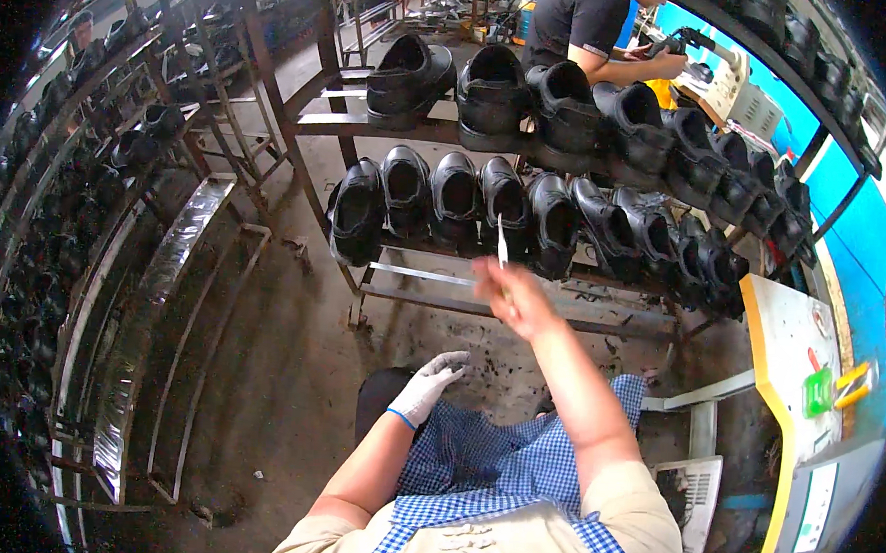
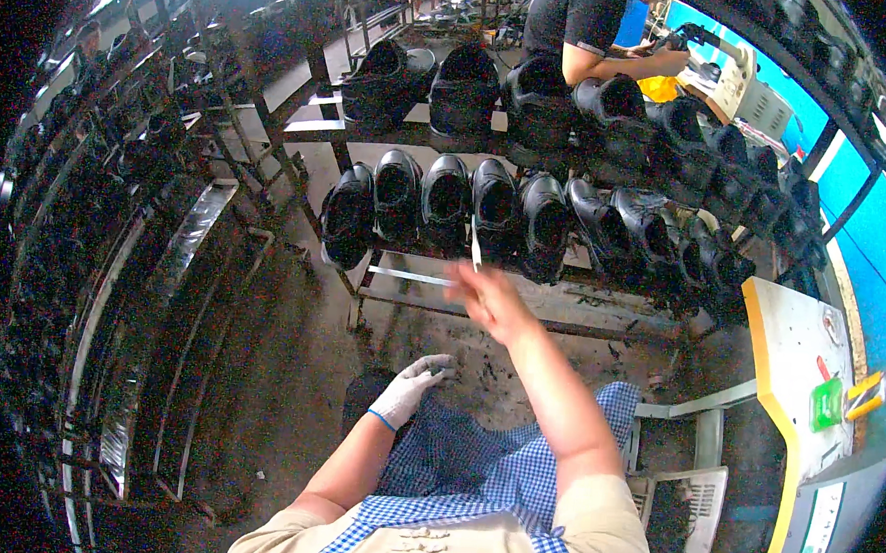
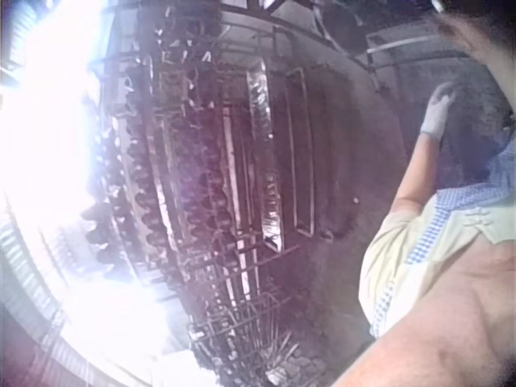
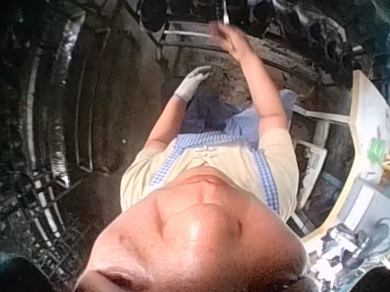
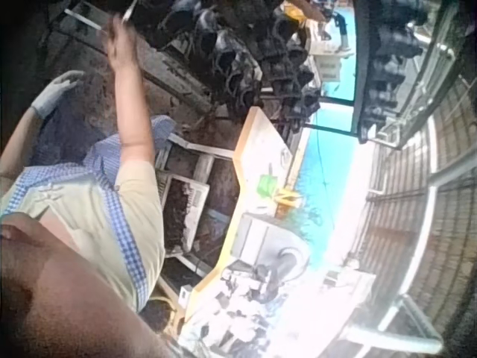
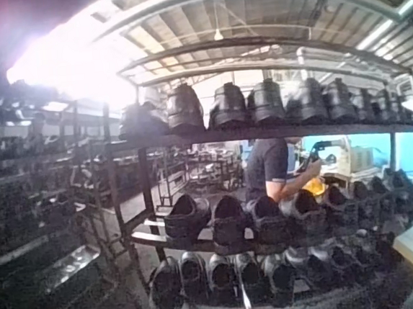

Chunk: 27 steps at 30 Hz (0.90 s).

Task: The person sits on the floor and uses a small metal tool to scrape and clean the soles and edges of black shoes. They pick up shoes from a nearby rack, work on them one by one, and place them back on the rack after cleaning.

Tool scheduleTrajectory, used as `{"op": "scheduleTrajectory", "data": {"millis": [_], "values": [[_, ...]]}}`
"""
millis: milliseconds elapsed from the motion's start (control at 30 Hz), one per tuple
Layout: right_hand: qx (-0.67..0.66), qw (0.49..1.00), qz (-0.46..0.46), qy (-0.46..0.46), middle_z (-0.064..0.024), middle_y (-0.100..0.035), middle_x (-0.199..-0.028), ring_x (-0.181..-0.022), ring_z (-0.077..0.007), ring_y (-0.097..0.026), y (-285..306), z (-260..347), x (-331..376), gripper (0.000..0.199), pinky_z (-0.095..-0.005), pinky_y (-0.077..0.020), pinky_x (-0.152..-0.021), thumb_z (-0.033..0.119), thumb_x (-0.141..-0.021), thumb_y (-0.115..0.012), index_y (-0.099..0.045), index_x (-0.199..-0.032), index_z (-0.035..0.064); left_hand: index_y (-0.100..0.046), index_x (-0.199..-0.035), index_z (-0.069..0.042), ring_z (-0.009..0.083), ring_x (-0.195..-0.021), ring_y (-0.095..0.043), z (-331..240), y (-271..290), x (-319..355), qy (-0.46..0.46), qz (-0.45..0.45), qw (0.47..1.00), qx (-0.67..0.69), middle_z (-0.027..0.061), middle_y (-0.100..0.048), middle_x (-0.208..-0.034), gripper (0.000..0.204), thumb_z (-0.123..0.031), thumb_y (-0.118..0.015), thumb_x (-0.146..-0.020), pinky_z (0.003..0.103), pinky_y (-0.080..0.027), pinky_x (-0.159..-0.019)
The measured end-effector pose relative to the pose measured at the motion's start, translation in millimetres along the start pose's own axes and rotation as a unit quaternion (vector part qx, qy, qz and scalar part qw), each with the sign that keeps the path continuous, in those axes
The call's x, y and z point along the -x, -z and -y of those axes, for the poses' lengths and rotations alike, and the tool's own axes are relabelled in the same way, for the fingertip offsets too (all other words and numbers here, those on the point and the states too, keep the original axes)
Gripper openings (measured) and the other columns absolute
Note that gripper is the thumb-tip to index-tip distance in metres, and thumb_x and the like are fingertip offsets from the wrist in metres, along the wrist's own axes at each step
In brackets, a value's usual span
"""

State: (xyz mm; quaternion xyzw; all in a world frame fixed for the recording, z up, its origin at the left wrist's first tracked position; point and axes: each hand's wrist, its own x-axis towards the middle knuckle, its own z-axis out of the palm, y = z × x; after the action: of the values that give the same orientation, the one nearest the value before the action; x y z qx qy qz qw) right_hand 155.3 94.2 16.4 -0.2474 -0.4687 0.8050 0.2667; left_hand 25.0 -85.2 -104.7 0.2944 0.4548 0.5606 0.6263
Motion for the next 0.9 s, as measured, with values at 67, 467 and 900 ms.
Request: {"op": "scheduleTrajectory", "data": {"millis": [67, 467, 900], "values": [[0.030, 0.996, -0.023, -0.086, -0.0070, -0.067, -0.079, -0.038, -0.0029, -0.033, 39, -37, 37, 0.037, -0.0205, -0.0215, -0.033, 0.037, -0.099, -0.055, -0.063, -0.115, 0.0045, -0.056, -0.129, -0.001, 0.0164, -0.116, -0.057, -10, -1, 4, 0.001, -0.003, 1.000, 0.004, 0.0074, -0.061, -0.124, 0.036, -0.010, -0.058, -0.094, 0.030, -0.043, -0.102], [0.072, 0.975, -0.153, -0.145, -0.0066, -0.065, -0.076, -0.040, -0.0045, -0.035, 154, -131, 80, 0.028, -0.0234, -0.0237, -0.037, 0.029, -0.097, -0.057, -0.066, -0.109, 0.0059, -0.033, -0.146, -0.008, 0.0379, -0.134, -0.041, -322, -28, -94, -0.577, -0.317, 0.497, -0.565, 0.0220, -0.042, -0.144, 0.072, -0.013, -0.068, -0.083, 0.042, -0.040, -0.106], [0.047, 0.985, -0.095, -0.133, -0.0095, -0.067, -0.083, -0.043, -0.0042, -0.041, 149, -122, 84, 0.034, -0.0186, -0.0270, -0.037, 0.031, -0.100, -0.053, -0.061, -0.118, 0.0031, -0.067, -0.096, -0.001, 0.0340, -0.101, -0.064, -305, -70, -36, -0.532, -0.185, 0.481, -0.672, 0.0183, -0.068, -0.095, 0.032, -0.011, -0.070, -0.066, 0.049, -0.035, -0.110]]}}
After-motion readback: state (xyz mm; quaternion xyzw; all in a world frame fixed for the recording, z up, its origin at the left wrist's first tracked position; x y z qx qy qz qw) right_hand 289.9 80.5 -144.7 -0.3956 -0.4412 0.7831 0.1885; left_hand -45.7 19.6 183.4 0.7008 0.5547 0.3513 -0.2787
